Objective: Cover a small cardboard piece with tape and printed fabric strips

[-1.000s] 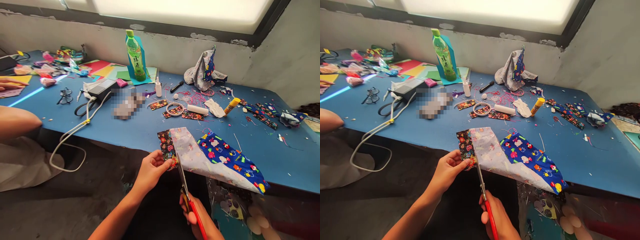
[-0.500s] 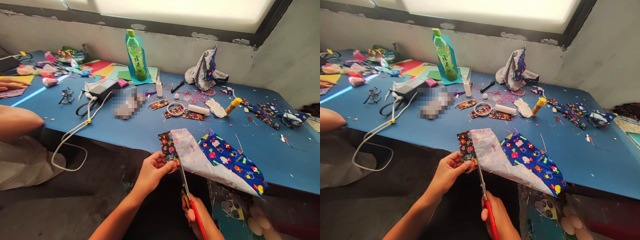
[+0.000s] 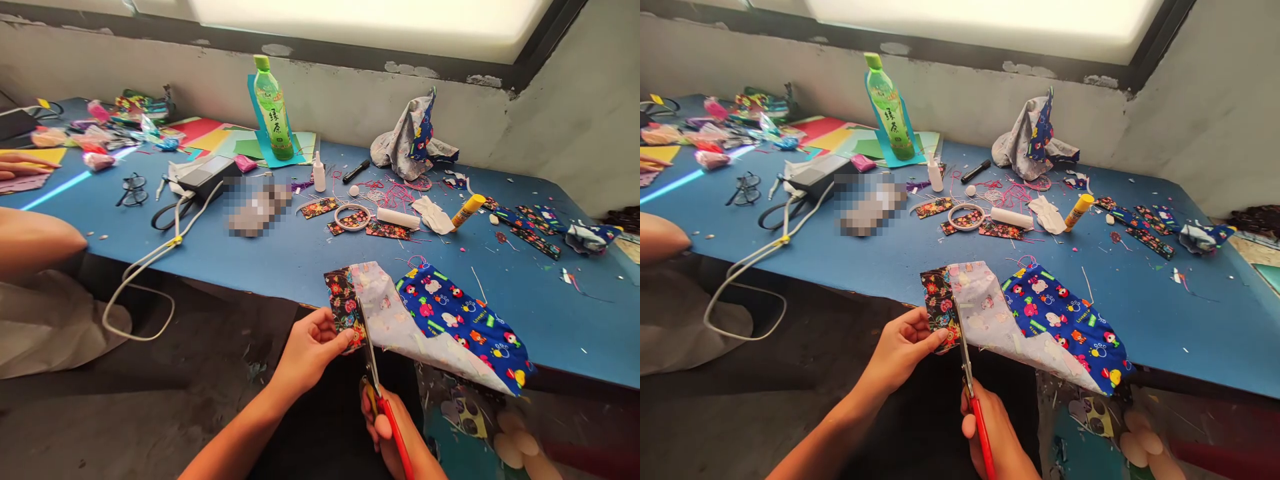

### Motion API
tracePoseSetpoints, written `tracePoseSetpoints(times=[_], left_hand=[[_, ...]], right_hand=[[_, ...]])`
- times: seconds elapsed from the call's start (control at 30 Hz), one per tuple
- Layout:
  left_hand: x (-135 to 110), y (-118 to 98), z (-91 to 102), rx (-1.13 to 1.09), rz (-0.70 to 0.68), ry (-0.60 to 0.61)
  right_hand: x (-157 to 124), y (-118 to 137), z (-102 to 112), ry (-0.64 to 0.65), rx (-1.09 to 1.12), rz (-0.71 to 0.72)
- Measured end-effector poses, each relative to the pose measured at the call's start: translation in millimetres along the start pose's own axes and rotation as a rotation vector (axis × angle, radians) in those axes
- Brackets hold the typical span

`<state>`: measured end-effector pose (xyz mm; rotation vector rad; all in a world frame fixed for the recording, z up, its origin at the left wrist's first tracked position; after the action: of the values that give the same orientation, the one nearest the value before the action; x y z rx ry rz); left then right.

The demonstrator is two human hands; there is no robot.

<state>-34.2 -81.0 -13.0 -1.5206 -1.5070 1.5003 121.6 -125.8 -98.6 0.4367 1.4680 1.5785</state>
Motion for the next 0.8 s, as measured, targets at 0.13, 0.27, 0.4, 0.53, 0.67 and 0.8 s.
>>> tracePoseSetpoints(times=[0.13, 0.27, 0.4, 0.53, 0.67, 0.8], left_hand=[[-1, 3, -1.2, 0.027, -0.007, 0.024], [-5, 8, -9.9, 0.069, 0.000, 0.110], [-7, 11, -12.3, 0.066, 0.008, 0.115], [-7, 13, -13.1, 0.058, 0.017, 0.131], [-12, 18, -18.3, 0.090, 0.058, 0.187], [-14, 18, -20.7, 0.102, 0.065, 0.186]], right_hand=[[0, 0, -1, 0.004, 0.037, 0.019], [2, 2, 5, -0.002, 0.052, 0.030], [3, 1, 8, -0.008, 0.044, 0.037], [3, 4, 5, -0.013, 0.063, 0.041], [4, 15, 6, -0.024, 0.199, 0.062], [5, 9, 5, -0.013, 0.285, 0.048]])
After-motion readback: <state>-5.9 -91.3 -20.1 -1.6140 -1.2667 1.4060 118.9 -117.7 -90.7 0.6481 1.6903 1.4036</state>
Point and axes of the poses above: each hand's wrist, its own x-axis towards the middle knuckle, its own z-axis out of the back of the hand, y = z × x, the point moved 9 cm from there along x, towards the middle knuckle, and after that the axes turned 2 degrees about -y, right-handed, at the moved point
